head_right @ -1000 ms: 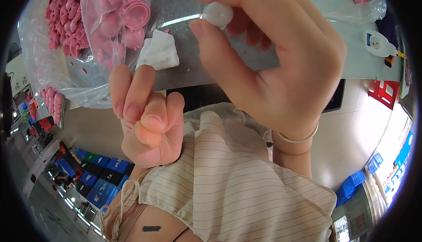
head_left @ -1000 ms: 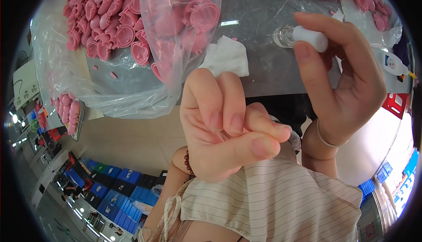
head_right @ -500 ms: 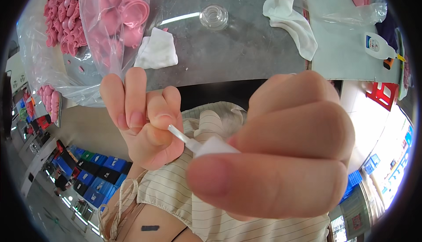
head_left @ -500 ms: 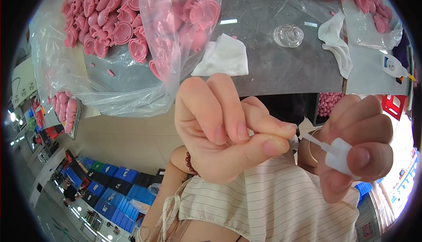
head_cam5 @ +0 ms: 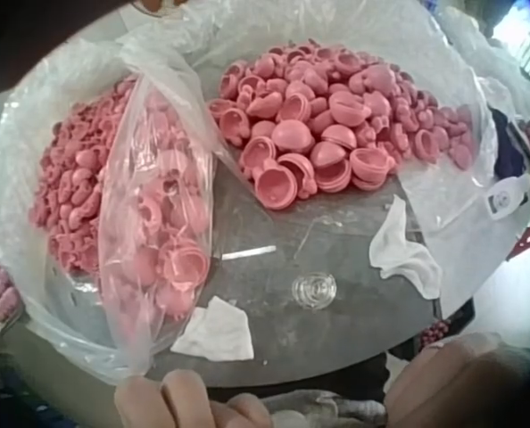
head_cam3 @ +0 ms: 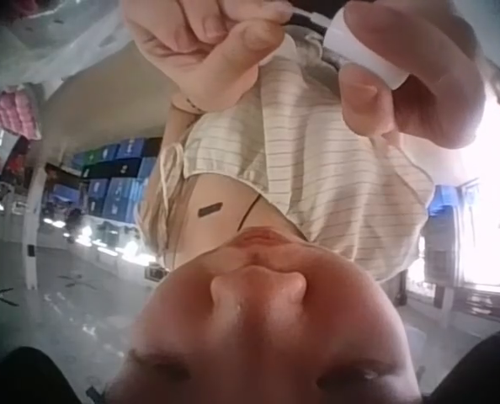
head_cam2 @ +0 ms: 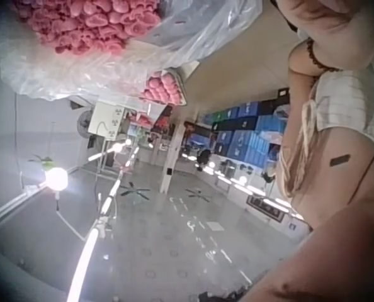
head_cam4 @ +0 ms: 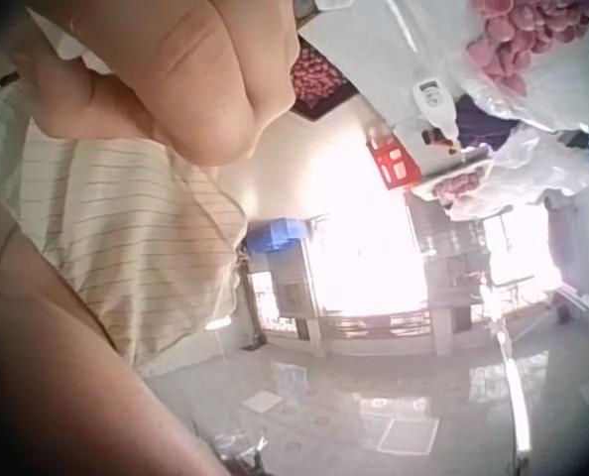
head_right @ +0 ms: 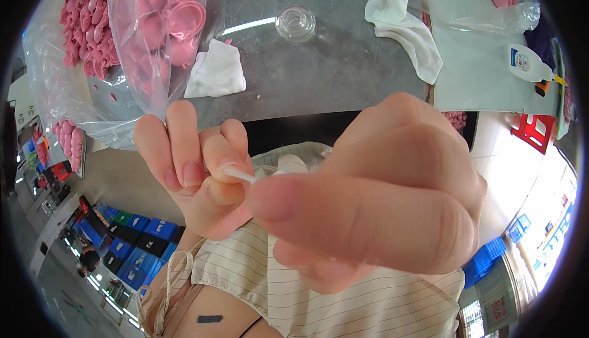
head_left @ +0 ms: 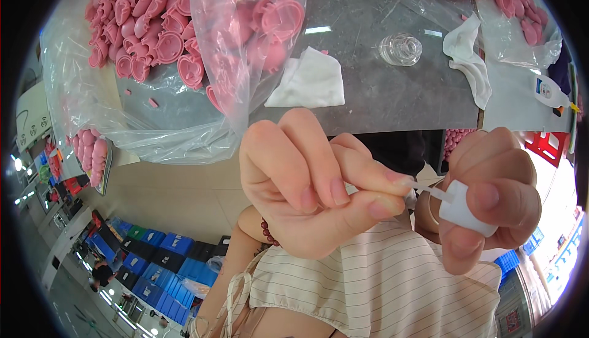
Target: Cleaning and applying liquid treatment to small toy components at a workbench.
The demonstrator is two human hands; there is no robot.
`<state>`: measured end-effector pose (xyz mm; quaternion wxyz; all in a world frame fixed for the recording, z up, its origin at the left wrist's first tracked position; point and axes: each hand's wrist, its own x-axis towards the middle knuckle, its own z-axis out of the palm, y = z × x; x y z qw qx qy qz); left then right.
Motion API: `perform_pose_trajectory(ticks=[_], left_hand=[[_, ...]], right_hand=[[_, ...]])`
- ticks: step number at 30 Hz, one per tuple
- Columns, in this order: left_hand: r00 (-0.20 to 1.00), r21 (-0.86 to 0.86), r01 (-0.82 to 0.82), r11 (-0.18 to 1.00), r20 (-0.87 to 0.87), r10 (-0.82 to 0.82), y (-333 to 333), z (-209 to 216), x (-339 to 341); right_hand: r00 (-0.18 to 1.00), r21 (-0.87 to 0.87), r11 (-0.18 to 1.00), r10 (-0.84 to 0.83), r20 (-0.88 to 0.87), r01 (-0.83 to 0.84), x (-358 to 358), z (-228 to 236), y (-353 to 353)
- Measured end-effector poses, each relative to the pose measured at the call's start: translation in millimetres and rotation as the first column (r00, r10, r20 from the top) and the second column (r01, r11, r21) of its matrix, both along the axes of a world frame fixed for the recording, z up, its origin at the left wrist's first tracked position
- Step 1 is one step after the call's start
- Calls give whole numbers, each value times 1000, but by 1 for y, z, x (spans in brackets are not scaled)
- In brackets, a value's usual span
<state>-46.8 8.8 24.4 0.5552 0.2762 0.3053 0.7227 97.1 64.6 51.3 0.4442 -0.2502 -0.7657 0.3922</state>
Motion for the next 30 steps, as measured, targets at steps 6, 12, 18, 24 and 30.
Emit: perform_pose_trajectory(ticks=[6,12,18,24,30], left_hand=[[1000,-10,-5,1000,-6,5,-3,-2,-3],[1000,10,-10,1000,15,10,0,-2,1],[998,29,-31,999,-48,32,-3,-4,-1],[996,99,-3,995,-86,12,-2,-6,0],[995,98,17,995,-102,-7,-2,-6,-1]], right_hand=[[1000,14,1000,-1,-5,1,-2,-7,-2],[1000,57,998,-8,9,7,2,-2,-1],[1000,37,999,10,-6,-10,-1,-5,-3],[1000,20,1000,15,3,-16,1,-1,-2],[999,24,999,36,27,-36,0,2,-1]])
